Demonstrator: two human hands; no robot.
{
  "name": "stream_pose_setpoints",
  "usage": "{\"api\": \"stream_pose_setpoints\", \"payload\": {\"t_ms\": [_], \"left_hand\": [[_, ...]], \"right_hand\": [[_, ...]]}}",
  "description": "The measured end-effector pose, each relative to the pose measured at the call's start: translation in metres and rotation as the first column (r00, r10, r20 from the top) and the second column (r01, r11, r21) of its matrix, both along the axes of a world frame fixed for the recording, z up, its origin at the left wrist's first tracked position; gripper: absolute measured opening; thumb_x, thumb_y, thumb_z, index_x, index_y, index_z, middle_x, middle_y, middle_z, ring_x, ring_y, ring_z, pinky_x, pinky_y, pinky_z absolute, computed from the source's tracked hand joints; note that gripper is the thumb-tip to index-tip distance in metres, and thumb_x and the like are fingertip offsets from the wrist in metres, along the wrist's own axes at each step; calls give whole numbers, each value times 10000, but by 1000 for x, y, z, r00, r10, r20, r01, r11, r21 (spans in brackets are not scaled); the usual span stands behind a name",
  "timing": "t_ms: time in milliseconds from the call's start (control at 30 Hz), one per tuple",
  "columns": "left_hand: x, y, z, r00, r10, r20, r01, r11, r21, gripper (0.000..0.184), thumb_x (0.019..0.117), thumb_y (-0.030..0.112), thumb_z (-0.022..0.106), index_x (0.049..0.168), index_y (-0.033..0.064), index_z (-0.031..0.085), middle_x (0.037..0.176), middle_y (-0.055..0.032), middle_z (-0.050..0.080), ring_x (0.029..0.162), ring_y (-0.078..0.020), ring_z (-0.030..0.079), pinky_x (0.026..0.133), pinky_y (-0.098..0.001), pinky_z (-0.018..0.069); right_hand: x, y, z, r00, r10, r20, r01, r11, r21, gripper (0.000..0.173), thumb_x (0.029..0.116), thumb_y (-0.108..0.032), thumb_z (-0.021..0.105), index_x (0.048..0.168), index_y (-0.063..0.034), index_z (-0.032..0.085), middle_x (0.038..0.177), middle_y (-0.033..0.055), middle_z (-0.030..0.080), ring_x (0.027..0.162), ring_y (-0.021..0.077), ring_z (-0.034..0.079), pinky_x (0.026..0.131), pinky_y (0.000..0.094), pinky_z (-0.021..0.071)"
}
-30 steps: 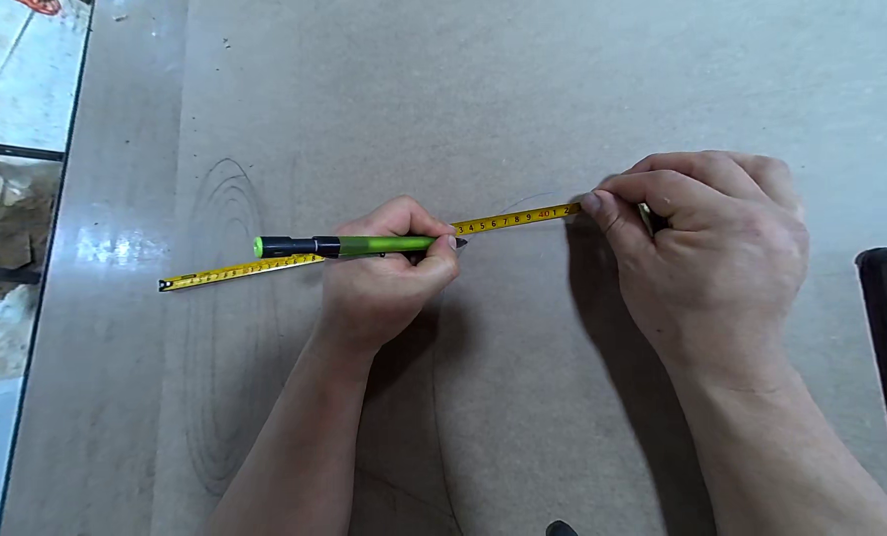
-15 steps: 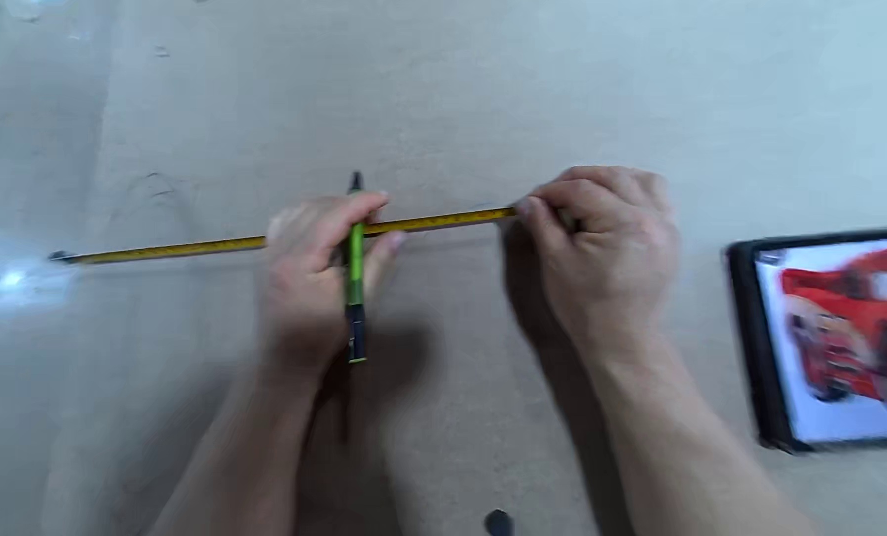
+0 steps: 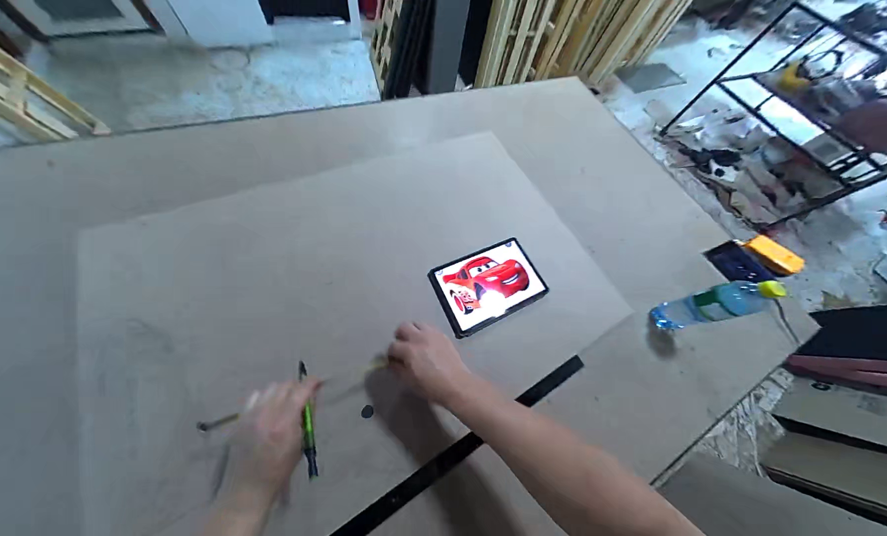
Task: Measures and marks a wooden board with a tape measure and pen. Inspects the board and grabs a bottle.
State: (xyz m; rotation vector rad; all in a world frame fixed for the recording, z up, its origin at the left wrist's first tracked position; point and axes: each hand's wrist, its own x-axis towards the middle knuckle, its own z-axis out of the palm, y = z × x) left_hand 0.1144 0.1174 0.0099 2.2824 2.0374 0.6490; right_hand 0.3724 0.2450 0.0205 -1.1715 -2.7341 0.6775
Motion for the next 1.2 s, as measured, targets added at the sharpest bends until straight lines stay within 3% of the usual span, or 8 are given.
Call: {"api": "stream_pose_setpoints", "payload": {"t_ms": [133,300,400,600,767,933,1067,1200], "left_hand": [[57,-93,52,983,-158,95,175,961,-216,221,1024,165,558,1095,112,761,964,-130,745,910,-334,725,800,-531,583],[142,-172,84,946,-231,228,308,858,-412,217,1026,146,573,1131,110,759,1022,-117,763,997,-299,731,910,-497,575],[191,-192,89,946,-254,202,316,864,-393,198,1006,148,590,1100,139,764,969,-81,763,971,-260,732,938,-467,564],[285,-186,87,959,-233,158,270,920,-284,204,1033,268,575,1094,205,759,978,18,763,1014,-145,722,1111,-434,482],[347,-151,97,906,20,423,64,981,-182,468,1014,361,629,1425,138,617,1464,-61,603,1342,-199,580,1123,-431,492],[358,-129,84,853,162,496,-19,960,-280,467,1060,400,530,1410,104,620,1341,-86,673,1236,-169,646,1073,-379,528],[348,-116,64,774,307,554,-16,884,-467,407,1095,291,450,1429,104,589,1257,-72,712,1139,-140,696,1020,-358,564],[333,-87,48,817,388,427,-38,775,-631,410,1082,238,476,1473,136,544,1378,-68,651,1245,-173,638,1095,-399,498]], "right_hand": [[119,-133,30,998,-63,29,67,974,-215,304,1058,-357,498,1106,-159,724,1215,79,682,1190,273,619,1015,484,510],[233,-258,57,975,-192,114,223,794,-565,349,1074,-367,491,1148,-89,689,1042,132,718,982,298,709,879,545,563],[272,-292,61,977,-206,59,200,773,-602,414,1056,-486,498,1106,-131,705,952,96,734,914,260,720,836,547,570],[339,-245,43,995,-69,-67,30,884,-467,403,1066,-496,478,1103,-208,758,1071,6,751,1027,165,709,934,461,569],[416,-202,49,964,-262,-54,208,862,-462,413,1069,-495,457,1152,-219,753,1083,-10,749,1003,128,707,928,416,572],[487,-212,30,872,-486,60,442,728,-524,437,1075,-506,404,1087,-200,716,830,-10,695,765,145,681,753,429,576],[509,-227,18,787,-615,59,531,624,-573,401,1091,-420,393,1106,-179,712,840,-27,713,774,128,693,755,400,589],[498,-233,23,667,-744,26,608,524,-597,371,1098,-380,397,1081,-162,697,860,-40,726,788,102,699,759,357,596]]}}
